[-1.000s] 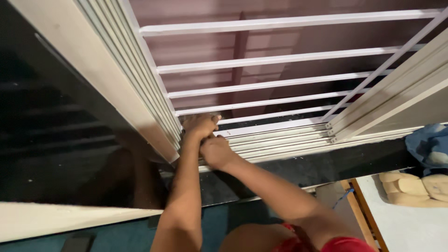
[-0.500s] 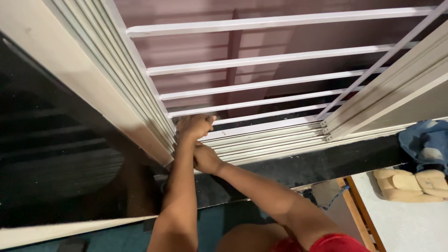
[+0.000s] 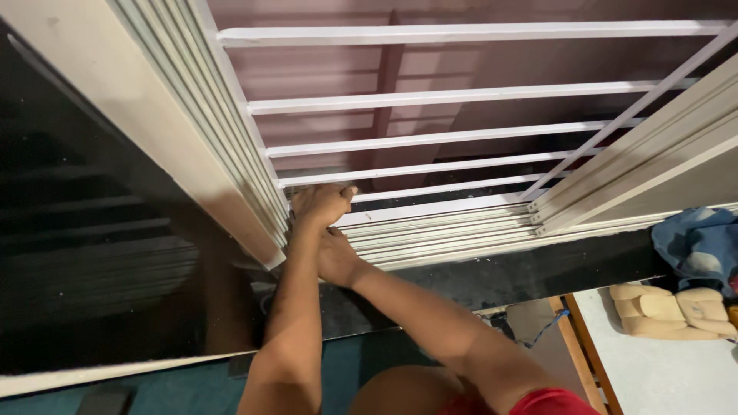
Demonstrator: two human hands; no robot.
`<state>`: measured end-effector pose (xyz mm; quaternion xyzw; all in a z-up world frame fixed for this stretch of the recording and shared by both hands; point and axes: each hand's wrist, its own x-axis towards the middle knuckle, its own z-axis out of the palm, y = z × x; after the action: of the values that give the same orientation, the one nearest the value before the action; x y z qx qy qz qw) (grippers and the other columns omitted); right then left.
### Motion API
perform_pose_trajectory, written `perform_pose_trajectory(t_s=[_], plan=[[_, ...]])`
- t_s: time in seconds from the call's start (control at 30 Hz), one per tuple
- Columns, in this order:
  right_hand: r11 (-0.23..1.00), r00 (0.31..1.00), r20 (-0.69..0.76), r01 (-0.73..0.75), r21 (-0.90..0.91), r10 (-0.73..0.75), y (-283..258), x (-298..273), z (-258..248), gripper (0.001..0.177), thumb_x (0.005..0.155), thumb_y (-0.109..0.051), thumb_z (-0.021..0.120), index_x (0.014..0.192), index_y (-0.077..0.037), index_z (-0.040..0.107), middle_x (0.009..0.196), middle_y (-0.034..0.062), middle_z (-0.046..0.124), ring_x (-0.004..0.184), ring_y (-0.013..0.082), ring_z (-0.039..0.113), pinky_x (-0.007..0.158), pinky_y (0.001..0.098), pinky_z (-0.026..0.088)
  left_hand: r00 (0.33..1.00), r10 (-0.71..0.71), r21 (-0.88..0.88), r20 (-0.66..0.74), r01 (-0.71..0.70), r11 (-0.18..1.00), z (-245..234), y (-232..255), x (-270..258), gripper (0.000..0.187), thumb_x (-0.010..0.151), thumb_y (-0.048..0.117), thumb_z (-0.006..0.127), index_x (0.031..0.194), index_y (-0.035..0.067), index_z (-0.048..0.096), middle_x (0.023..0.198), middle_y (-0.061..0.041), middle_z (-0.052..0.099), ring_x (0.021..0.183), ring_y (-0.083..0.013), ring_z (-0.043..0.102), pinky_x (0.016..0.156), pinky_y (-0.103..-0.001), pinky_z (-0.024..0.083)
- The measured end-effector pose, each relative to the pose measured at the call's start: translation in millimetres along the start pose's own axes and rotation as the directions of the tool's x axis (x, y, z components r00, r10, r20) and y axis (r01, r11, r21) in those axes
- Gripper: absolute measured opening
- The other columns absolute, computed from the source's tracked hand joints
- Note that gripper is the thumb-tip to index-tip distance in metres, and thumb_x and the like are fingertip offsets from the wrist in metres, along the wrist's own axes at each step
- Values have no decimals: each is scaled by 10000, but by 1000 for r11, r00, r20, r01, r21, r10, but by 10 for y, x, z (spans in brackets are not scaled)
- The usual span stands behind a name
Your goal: The person wipes and scrubs the tracks and frame of a sliding window using a cloth and a small brush.
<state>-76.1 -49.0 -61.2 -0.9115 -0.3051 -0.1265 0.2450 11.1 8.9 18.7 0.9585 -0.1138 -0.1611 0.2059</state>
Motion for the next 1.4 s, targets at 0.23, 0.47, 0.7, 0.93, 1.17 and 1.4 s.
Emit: perform_pose_trajectory(t_s=[0.23, 0.47, 0.7, 0.93, 1.17, 1.4], plan=[[981, 844, 501, -172, -86, 192, -65, 263, -416, 380, 959, -354, 554, 1215, -88, 648, 1212, 192, 705, 1125, 354, 675, 926, 501, 525, 1000, -4, 23, -11, 4, 1000, 19, -2, -64, 544, 987, 592, 414, 1180, 240, 782, 1318, -130, 697, 1285, -353, 605, 1106, -513, 416], [972, 833, 507, -230, -48, 222, 64, 216, -450, 296, 927, -279, 576, 1140, -123, 709, 1186, 143, 730, 1100, 337, 682, 921, 460, 532, 997, 30, 8, -66, -30, 1000, 35, -12, -74, 546, 967, 598, 431, 1181, 226, 768, 1299, -142, 685, 1282, -361, 577, 1087, -522, 401], [979, 836, 509, -190, -79, 204, 205, 192, -321, 221, 933, -239, 609, 1075, -116, 724, 1082, 158, 736, 997, 361, 695, 858, 488, 538, 999, -2, 13, -48, 2, 1000, 30, -11, -106, 544, 974, 611, 437, 1181, 236, 774, 1273, -158, 700, 1267, -364, 594, 1096, -514, 407], [862, 821, 462, -466, 199, 337, 214, 74, -170, 131, 831, -25, 603, 837, 9, 729, 728, 176, 754, 665, 261, 736, 637, 388, 569, 998, 5, 13, -60, -4, 1000, -16, 20, -119, 527, 969, 602, 444, 1190, 253, 771, 1309, -146, 686, 1278, -362, 594, 1104, -505, 416], [396, 862, 263, -444, 804, 433, 411, -132, 494, 190, 857, 118, 527, 856, 71, 711, 647, 144, 667, 542, 192, 640, 490, 338, 490, 999, 10, 28, -48, -9, 1000, -57, 45, -129, 479, 948, 592, 454, 1211, 321, 750, 1346, -100, 664, 1298, -366, 566, 1092, -527, 405], [984, 983, -60, 176, 18, -175, 342, -234, -146, 176, 715, -66, 708, 876, -5, 744, 900, 218, 735, 666, 363, 691, 584, 430, 546, 997, 23, 27, -76, -21, 999, -65, 50, -140, 482, 933, 596, 462, 1213, 322, 744, 1371, -130, 617, 1309, -398, 514, 1074, -544, 385]])
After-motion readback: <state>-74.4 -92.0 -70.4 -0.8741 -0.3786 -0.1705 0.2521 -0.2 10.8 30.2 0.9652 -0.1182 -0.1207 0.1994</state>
